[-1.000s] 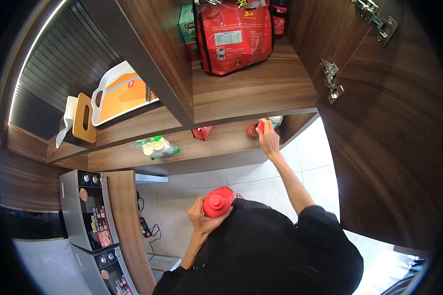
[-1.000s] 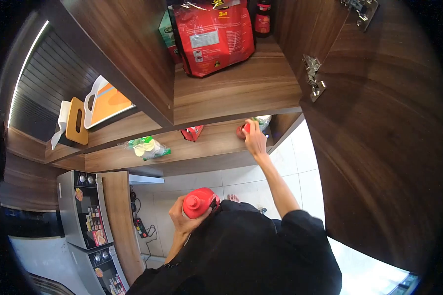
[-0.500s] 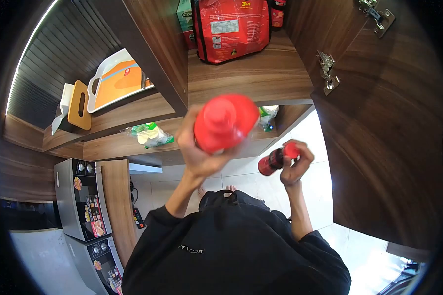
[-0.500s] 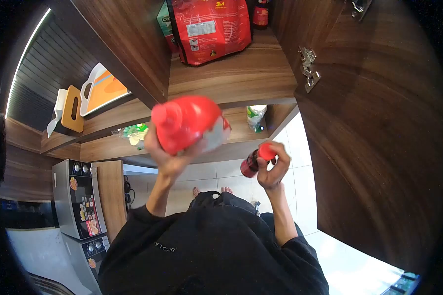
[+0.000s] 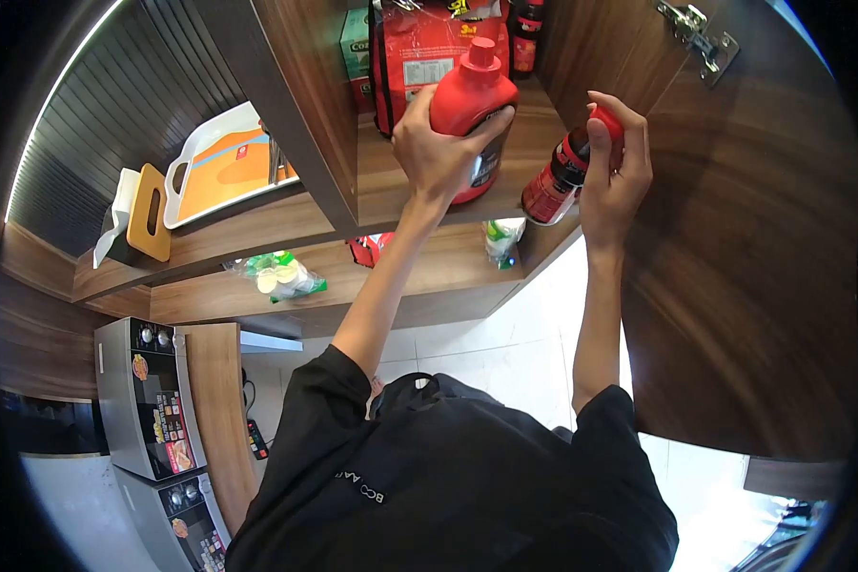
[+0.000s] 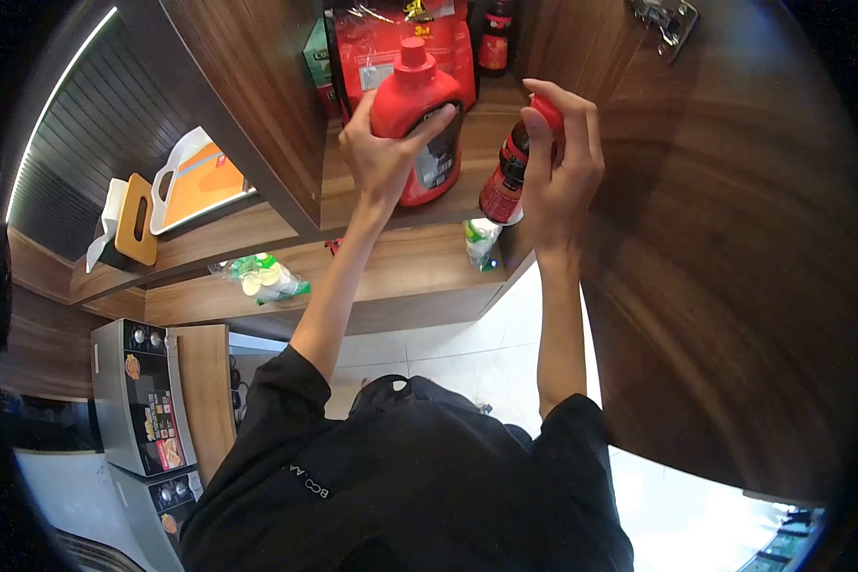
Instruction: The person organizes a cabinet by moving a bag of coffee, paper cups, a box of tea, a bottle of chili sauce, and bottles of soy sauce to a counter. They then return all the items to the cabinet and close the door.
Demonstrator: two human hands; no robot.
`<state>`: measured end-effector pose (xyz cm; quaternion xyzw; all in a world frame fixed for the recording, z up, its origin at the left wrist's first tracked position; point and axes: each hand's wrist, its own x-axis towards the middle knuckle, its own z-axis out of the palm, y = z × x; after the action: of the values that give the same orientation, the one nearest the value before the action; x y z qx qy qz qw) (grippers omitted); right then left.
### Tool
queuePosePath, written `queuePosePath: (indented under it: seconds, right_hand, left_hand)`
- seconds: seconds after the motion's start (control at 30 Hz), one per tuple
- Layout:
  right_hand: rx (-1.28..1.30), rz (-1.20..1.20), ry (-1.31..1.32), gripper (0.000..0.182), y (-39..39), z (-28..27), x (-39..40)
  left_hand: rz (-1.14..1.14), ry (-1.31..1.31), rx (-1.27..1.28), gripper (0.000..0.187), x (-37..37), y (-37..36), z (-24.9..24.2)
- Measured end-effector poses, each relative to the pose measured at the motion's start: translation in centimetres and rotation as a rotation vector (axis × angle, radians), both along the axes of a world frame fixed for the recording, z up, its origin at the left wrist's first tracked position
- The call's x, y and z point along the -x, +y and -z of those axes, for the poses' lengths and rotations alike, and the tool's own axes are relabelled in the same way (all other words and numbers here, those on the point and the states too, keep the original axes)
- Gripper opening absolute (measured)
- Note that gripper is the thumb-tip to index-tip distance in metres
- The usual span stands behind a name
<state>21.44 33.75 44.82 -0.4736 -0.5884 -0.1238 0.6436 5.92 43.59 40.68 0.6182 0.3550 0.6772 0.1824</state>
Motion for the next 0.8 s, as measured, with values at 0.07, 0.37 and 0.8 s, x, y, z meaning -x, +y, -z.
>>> queuePosePath:
  seconds: [0.07, 0.37, 0.8]
  right_hand:
    - [-0.012, 0.041, 0.022, 0.021, 2.2, 0.3, -0.5]
    - [-0.313, 0.406, -0.174, 0.016, 14.8, 2.7, -3.5]
    - [0.460, 0.108, 0.147, 0.069, 23.4, 11.4, -7.6]
  left_hand:
    - [-0.023, -0.006, -0.037, 0.061, -0.8, 0.8, 0.5]
    - [-0.055, -0.022, -0.162, 0.057, -2.1, 3.2, 0.9]
    - [0.021, -0.057, -0.154, 0.055, -2.1, 3.5, 1.0]
